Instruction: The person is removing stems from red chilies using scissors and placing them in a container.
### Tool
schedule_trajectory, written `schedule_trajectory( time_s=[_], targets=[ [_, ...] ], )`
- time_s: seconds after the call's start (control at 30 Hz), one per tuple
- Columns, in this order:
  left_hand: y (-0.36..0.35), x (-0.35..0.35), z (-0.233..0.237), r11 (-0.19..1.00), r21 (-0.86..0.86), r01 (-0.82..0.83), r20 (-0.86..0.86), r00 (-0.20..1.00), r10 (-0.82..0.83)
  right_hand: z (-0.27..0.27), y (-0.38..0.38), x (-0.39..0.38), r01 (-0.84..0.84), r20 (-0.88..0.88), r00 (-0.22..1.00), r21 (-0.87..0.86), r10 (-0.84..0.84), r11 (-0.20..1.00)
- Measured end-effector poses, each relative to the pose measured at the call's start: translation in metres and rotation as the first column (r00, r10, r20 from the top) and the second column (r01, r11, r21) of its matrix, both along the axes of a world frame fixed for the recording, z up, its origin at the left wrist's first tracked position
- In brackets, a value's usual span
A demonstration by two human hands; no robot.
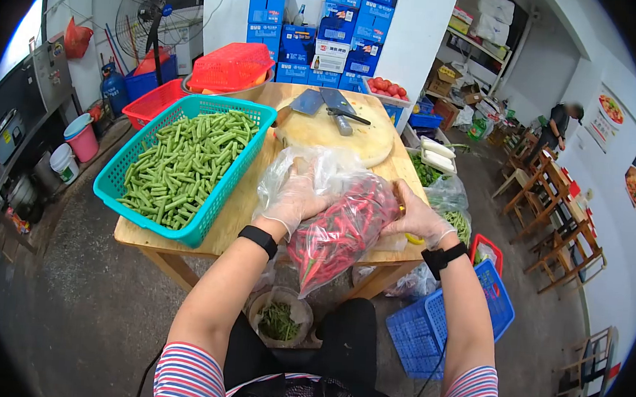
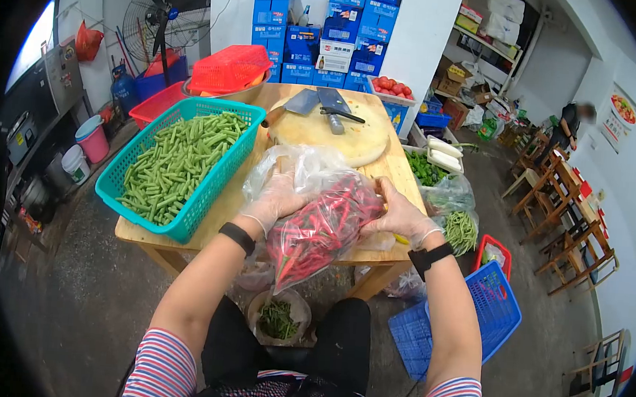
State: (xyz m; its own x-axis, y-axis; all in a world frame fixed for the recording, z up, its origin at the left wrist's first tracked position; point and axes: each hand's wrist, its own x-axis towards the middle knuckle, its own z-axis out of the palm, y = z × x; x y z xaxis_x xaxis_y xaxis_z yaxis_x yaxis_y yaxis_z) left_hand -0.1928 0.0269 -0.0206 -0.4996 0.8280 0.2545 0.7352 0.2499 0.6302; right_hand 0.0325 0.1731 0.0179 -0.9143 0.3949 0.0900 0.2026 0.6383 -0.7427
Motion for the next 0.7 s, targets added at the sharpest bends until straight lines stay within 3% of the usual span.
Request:
schedule_trajectory(
  time_s=[0.07,0.1,0.17,0.3,0.37,0.4,0.43,0.5,0.53,0.57,0.6,0.63,0.7],
  targets=[
    [-0.002,0.002,0.005,0.998,0.056,-0.016,0.018,1.000,0.015,0.011,-0.006,-0.008,-0.103,-0.020,0.995,-0.233,0.101,0.967],
    [0.000,-0.001,0.001,0.998,0.058,-0.020,0.017,1.000,0.019,0.012,-0.007,-0.011,-0.106,-0.021,0.994,-0.231,0.104,0.967],
    [0.008,-0.010,-0.006,1.000,-0.011,-0.024,-0.015,1.000,0.023,0.015,-0.005,-0.016,-0.027,0.083,0.994,-0.422,0.068,0.906],
    [0.010,-0.017,0.000,0.982,-0.185,0.034,-0.194,0.978,-0.071,-0.007,0.030,-0.029,-0.207,0.045,0.971,-0.348,0.236,0.914],
    [0.007,-0.015,-0.005,0.997,-0.045,0.063,-0.244,0.967,-0.072,0.011,0.018,-0.041,0.085,0.018,0.996,-0.488,-0.087,0.869],
    [0.009,-0.014,-0.008,0.997,-0.044,0.063,-0.242,0.968,-0.072,0.016,0.014,-0.053,0.205,0.010,0.974,-0.473,-0.228,0.857],
    [0.010,-0.014,-0.011,0.999,-0.013,0.049,-0.203,0.978,-0.051,0.020,0.016,-0.066,0.204,0.012,0.974,-0.473,-0.226,0.857],
    [0.011,-0.014,-0.013,0.999,0.017,0.027,-0.163,0.986,-0.024,0.028,0.023,-0.095,0.242,0.140,0.964,-0.116,-0.226,0.963],
    [0.008,-0.014,-0.010,0.998,0.006,0.062,-0.146,0.987,-0.060,0.034,0.023,-0.110,0.236,0.140,0.966,-0.115,-0.219,0.965],
    [0.006,-0.013,-0.008,0.995,-0.005,0.096,-0.128,0.987,-0.096,0.041,0.022,-0.123,0.140,0.244,0.949,0.248,-0.202,0.959],
    [0.001,-0.011,0.002,0.996,-0.006,0.091,-0.127,0.988,-0.091,0.046,0.022,-0.134,-0.010,0.341,0.914,0.564,-0.221,0.826],
    [-0.005,-0.007,0.015,0.989,-0.091,0.119,-0.045,0.991,-0.124,0.041,0.032,-0.146,-0.016,0.343,0.914,0.563,-0.216,0.826],
    [-0.006,-0.008,0.017,0.975,-0.168,0.146,0.039,0.989,-0.141,0.021,0.053,-0.171,0.017,0.282,0.907,0.716,-0.312,0.698]
  ],
)
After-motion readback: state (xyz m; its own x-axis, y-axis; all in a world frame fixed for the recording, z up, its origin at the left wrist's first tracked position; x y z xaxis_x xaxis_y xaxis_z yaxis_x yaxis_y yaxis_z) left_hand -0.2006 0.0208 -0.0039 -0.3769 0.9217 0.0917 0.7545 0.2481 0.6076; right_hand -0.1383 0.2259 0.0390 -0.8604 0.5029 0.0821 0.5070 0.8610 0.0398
